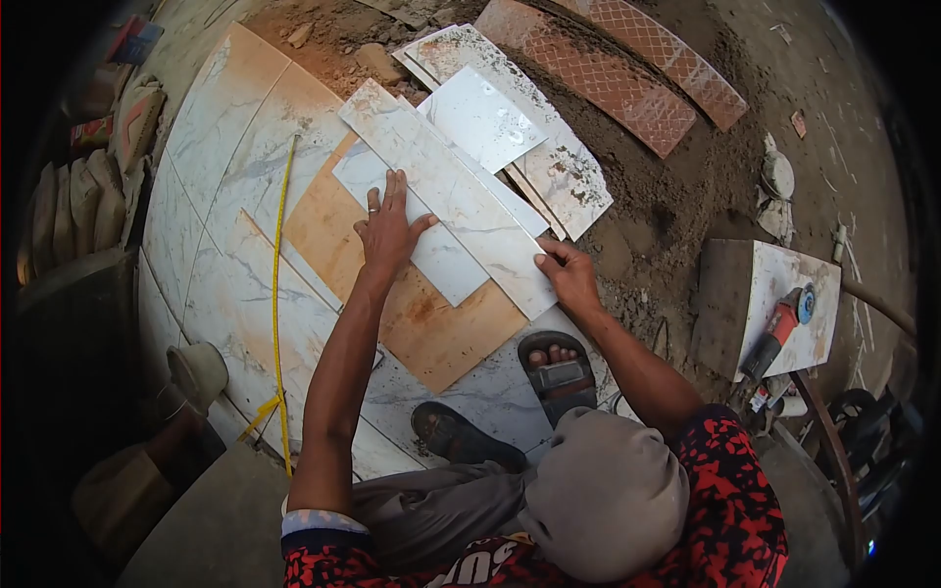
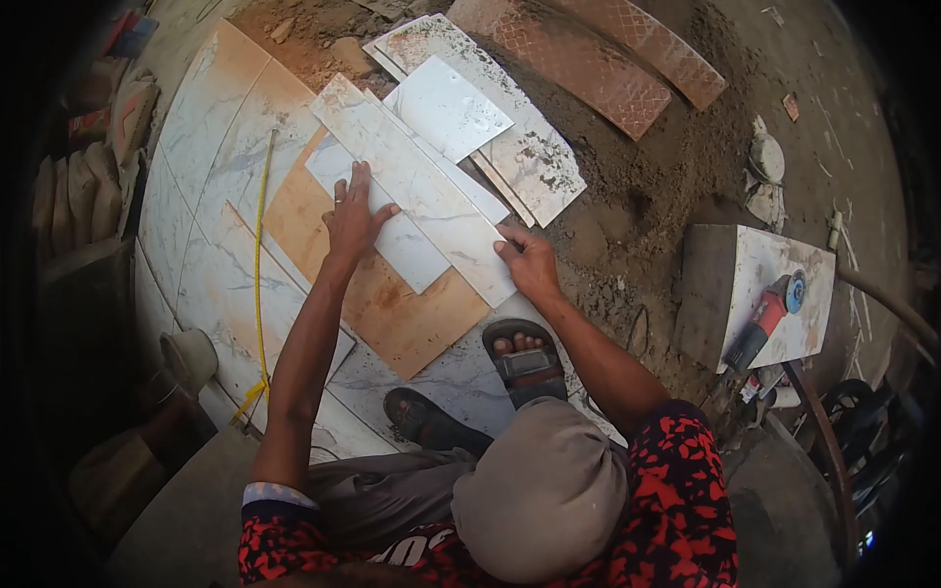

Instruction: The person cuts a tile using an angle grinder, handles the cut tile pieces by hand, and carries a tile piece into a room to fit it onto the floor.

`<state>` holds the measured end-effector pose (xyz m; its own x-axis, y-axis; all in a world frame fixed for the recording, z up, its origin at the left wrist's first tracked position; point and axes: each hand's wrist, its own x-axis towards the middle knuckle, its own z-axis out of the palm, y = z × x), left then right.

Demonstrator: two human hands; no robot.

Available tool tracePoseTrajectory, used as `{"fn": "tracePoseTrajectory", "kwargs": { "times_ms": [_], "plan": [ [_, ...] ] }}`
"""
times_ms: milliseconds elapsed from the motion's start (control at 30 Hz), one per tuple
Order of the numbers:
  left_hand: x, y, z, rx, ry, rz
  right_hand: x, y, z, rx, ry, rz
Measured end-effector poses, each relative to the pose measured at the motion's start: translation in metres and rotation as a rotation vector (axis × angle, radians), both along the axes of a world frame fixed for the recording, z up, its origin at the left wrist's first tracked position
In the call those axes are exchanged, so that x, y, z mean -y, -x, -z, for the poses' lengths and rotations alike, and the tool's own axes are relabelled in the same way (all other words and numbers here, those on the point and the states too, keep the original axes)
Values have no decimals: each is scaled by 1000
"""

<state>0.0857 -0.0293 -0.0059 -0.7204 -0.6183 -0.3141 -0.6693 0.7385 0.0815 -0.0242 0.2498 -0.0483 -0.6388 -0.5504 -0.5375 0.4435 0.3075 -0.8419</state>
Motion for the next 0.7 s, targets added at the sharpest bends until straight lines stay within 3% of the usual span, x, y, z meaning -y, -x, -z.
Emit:
{"fn": "tracePoseTrajectory", "kwargs": {
  "times_ms": [700],
  "plan": [
    [2,0,1,23,-54,-29,0,0,2,-43,-1,-18]
  ]
}}
